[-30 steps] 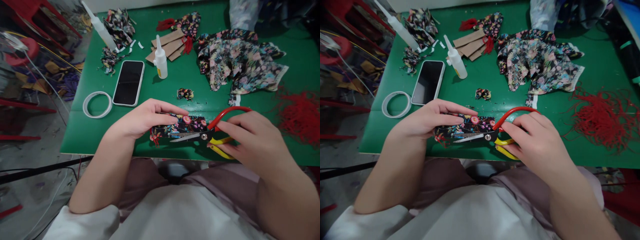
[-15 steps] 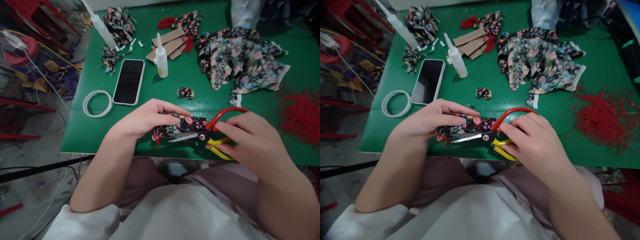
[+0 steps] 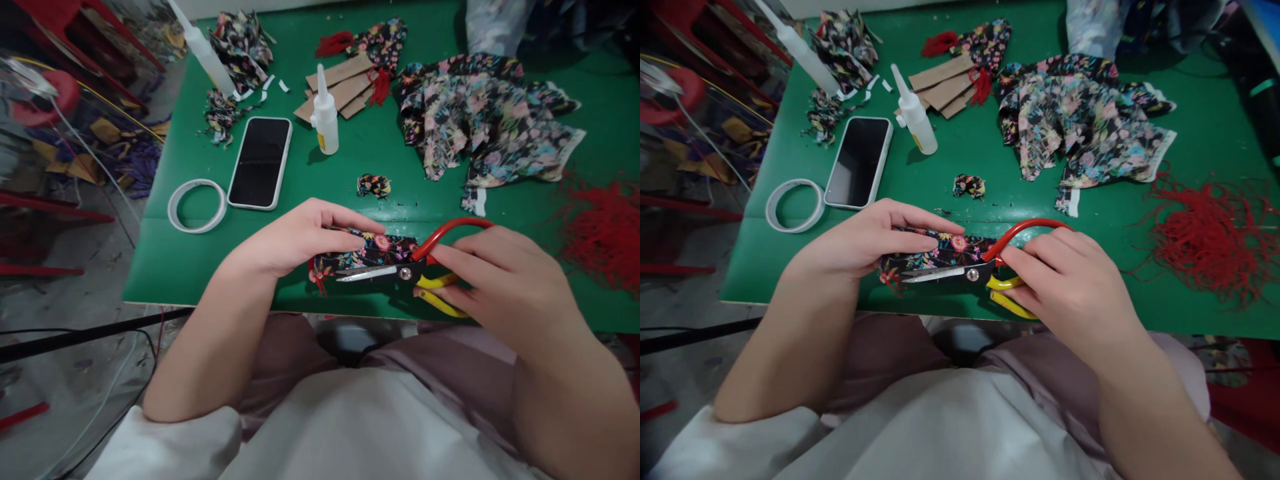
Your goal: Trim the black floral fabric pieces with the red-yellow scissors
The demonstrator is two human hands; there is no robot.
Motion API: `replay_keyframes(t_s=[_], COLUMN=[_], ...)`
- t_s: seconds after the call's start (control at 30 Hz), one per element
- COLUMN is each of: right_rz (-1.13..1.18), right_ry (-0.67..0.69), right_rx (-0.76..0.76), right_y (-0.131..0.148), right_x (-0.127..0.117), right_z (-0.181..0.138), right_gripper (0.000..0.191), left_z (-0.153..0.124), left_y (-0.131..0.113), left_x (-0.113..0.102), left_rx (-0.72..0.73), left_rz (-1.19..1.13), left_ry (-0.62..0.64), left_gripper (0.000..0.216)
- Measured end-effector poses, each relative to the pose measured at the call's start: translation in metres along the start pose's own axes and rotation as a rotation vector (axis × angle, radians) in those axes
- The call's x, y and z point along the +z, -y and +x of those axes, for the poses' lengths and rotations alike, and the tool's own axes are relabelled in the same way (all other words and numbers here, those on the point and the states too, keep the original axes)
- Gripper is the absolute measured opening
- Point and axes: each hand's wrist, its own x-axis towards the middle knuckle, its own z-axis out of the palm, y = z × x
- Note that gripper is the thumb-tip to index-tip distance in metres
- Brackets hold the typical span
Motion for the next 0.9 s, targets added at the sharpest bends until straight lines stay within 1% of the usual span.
replay_keyframes(t_s=[0.1,0.33,0.37,0.47,0.53,0.57,0.63,0.73,0.9], right_rz=[0.006,0.005,0.013,0.008,-0.018,-0.030,-0.037,-0.032,-0.067], right_ry=[0.014,-0.008,-0.014,-0.039,-0.041,-0.038,-0.043,-0.050,-0.070], right_rx=[0.001,-0.023,-0.021,0.009,0.044,0.056,0.057,0.015,-0.060], right_y=[0.001,-0.001,-0.002,-0.008,-0.013,-0.015,-0.019,-0.021,-0.019], right_x=[-0.001,0.001,0.000,-0.005,-0.009,-0.010,-0.012,-0.010,-0.004], right_z=[0.000,0.001,0.000,-0.005,-0.008,-0.010,-0.012,-0.011,-0.007], right_gripper=[0.016,0.013,0.017,0.042,0.051,0.050,0.042,0.033,0.032], left_z=[0.000,0.000,-0.001,-0.004,-0.007,-0.008,-0.010,-0.010,-0.007], left_y=[0.000,0.001,0.001,0.000,-0.001,-0.002,-0.003,-0.003,-0.001], left_x=[0.000,0.000,-0.001,-0.006,-0.010,-0.011,-0.012,-0.012,-0.009], left_rx=[0.001,0.002,0.011,0.035,0.042,0.043,0.039,0.036,0.023], left_rz=[0.013,0.004,0.003,-0.011,-0.025,-0.030,-0.034,-0.031,0.001], left_ry=[-0.006,-0.011,-0.017,-0.058,-0.085,-0.093,-0.101,-0.096,-0.076], left_gripper=[0.027,0.027,0.027,0.027,0.026,0.026,0.026,0.026,0.027])
